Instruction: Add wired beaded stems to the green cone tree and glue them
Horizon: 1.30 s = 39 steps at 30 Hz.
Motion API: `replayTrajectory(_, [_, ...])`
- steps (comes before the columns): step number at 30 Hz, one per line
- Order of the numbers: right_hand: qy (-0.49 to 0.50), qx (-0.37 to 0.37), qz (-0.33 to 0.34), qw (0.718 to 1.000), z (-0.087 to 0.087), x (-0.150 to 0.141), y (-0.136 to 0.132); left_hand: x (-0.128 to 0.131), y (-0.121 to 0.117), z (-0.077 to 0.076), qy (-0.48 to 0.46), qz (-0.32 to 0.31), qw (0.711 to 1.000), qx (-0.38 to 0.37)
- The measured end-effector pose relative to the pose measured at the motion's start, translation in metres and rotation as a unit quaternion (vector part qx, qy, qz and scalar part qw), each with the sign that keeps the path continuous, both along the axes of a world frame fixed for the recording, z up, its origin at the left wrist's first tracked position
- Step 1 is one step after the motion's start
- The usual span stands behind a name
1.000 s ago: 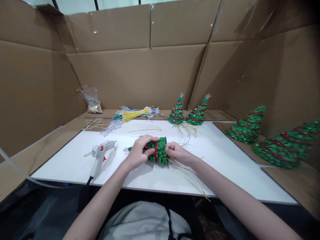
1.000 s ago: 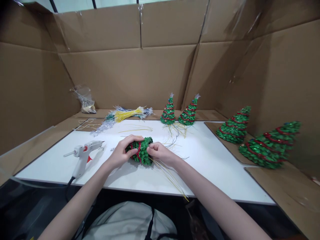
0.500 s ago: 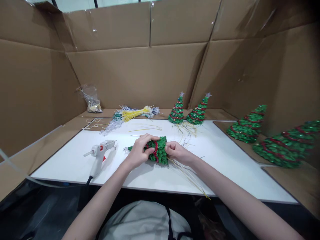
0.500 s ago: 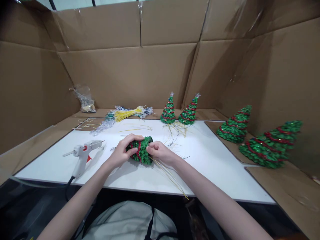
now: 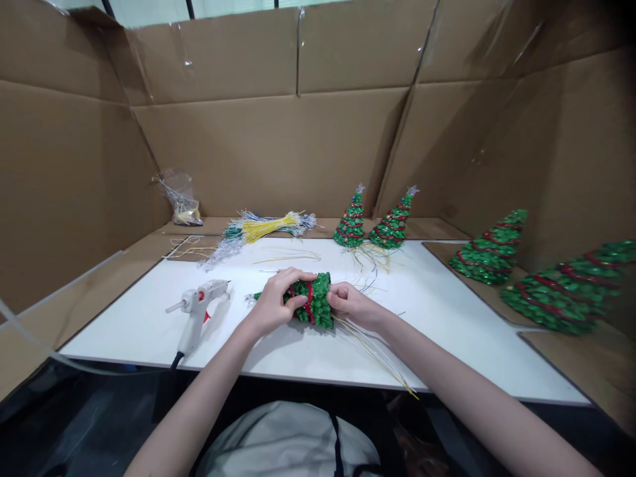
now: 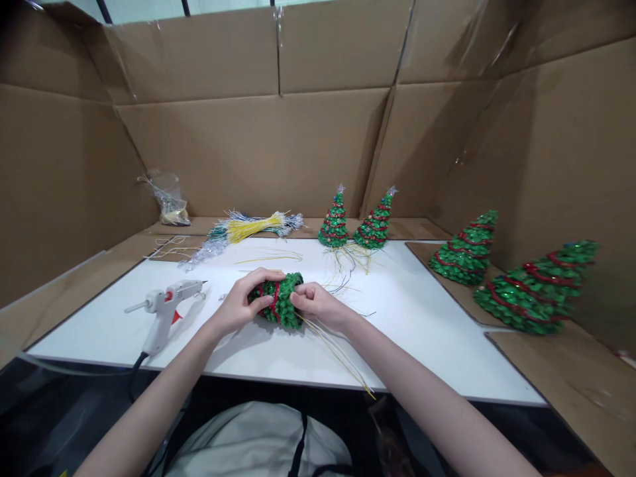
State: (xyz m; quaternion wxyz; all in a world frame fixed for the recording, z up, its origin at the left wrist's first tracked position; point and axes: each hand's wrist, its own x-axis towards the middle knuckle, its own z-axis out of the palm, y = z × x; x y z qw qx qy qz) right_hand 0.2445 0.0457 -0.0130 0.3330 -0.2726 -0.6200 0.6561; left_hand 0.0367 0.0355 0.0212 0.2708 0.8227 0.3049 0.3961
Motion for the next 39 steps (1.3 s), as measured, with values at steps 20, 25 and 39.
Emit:
replayTrajectory(20, [0.005, 0.010, 0.006, 1.000, -0.0012, -0.0008, 0.0000, -0.0067, 0.0038, 0.0029, -0.017, -0.059, 0.997, -0.038])
replayTrajectory(25, [0.009, 0.011, 0.003, 1.000, -0.0025, -0.0001, -0.0002, -0.0047, 0.0047, 0.0017, -0.019, -0.044, 0.998, -0.046])
replayTrajectory(39, [0.013, 0.014, -0.014, 1.000, -0.0023, -0.0018, -0.0014, -0.0025, 0.0056, 0.0010, -0.019, -0.024, 0.997, -0.067])
